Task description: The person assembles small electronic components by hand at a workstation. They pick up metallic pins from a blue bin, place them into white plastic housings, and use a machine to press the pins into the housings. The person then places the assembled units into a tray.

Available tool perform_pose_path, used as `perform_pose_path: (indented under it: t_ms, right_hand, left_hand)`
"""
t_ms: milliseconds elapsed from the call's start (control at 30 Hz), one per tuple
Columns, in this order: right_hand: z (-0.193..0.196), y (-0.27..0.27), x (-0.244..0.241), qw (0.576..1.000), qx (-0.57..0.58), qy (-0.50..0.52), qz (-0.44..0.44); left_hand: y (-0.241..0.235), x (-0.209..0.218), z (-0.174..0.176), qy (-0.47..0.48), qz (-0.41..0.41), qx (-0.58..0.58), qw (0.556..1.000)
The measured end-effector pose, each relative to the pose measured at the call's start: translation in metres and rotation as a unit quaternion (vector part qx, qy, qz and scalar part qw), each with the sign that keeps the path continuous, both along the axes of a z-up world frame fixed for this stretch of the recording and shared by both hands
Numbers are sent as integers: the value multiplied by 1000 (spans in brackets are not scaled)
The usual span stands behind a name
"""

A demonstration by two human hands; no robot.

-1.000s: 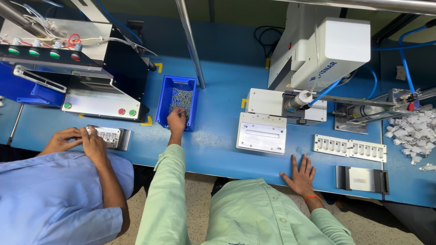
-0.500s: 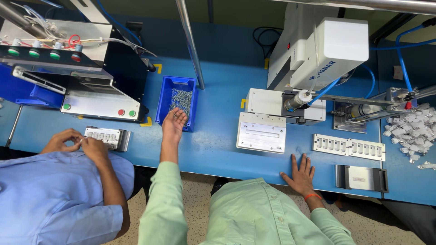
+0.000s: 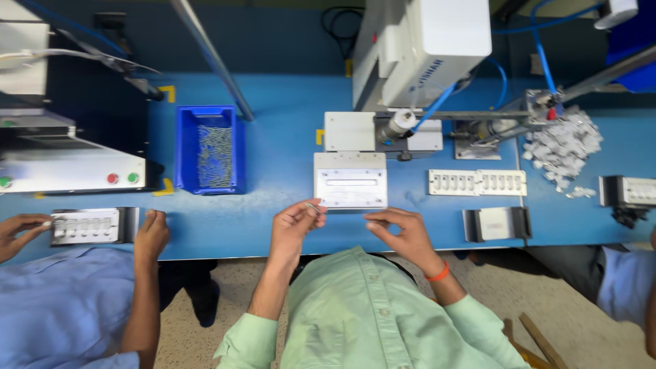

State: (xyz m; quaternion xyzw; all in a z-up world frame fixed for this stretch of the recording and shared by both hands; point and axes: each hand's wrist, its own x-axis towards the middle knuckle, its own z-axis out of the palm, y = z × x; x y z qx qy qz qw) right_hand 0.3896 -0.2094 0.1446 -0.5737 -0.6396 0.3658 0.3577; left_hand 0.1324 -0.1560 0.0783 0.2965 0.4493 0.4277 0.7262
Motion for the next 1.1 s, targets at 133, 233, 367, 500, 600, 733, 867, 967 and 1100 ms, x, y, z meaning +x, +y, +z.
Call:
perform_pose_path:
  t_ms: [133, 233, 367, 500, 600, 733, 867, 967, 1100]
  right_hand:
    - [31, 3, -18, 998, 45, 51, 18]
    - [41, 5, -26, 995, 65, 69, 20]
    - [46, 6, -29, 996, 62, 61, 4]
    - [47, 6, -24, 994, 95, 50, 27]
    - [45, 5, -21, 996, 73, 44, 11]
    - [41, 4, -20, 997, 62, 41, -12]
    - [39, 3, -21, 997, 27, 67, -29]
    - [38, 3, -21, 996, 14, 84, -25]
    - [32, 0, -23, 996, 8, 86, -38]
  left_hand:
    - [-18, 28, 34, 32, -67, 85, 994]
    - [-24, 36, 55, 95, -87, 145, 981]
    - [-27, 42, 70, 233, -84, 238, 939]
    - [-28, 46, 78, 293, -91, 282, 909]
    - [-29, 47, 81, 301, -104, 275, 907]
    - [-31, 52, 84, 316, -106, 287, 898]
    - [-31, 52, 86, 306, -105, 291, 901]
    - [-31, 51, 84, 273, -114, 279, 913]
    - [-31, 54, 76, 226, -114, 226, 941]
